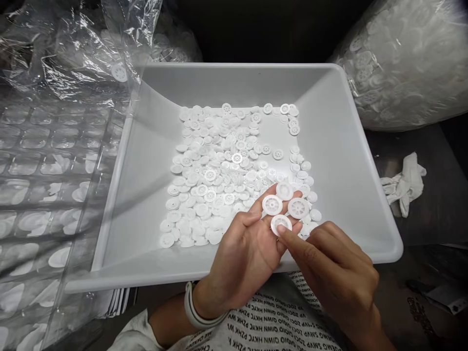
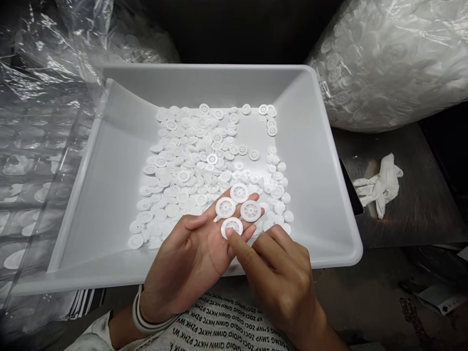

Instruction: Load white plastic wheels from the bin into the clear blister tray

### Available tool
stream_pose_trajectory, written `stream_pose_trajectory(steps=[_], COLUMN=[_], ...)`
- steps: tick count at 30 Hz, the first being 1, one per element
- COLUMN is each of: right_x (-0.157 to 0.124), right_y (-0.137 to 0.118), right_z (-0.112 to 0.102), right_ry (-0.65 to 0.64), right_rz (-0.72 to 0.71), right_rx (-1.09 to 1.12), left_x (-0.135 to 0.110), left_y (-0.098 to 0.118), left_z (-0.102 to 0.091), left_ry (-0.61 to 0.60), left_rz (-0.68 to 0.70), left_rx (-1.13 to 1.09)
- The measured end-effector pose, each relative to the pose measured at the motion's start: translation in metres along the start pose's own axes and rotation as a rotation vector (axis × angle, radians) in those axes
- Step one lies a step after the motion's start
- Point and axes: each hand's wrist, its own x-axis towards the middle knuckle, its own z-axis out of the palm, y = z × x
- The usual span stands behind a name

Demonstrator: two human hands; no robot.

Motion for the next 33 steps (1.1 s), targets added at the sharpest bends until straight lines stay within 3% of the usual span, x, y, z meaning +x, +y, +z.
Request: stream_pose_trajectory(steps=[27,31,33], right_x=[0.0019,0.0018,0.0027], right_y=[0.0019,-0.0012,-0.0026], right_z=[0.0043,0.0012,-0.0018], right_ry=[0.078,0.128,0.216], right_rz=[0.020,0.092,0.193], right_rx=[0.128,0.258,0.362], left_x=[-0.0021,-0.0027,-0.0024], left_y=[-0.0007,-0.0005,0.0001], left_z=[-0.0031,-0.0027,-0.0026], left_ry=[-0.001,0.009,0.005], left_rz=[0.000,-0.007,-0.003], left_rx=[0.078,0.076,0.067])
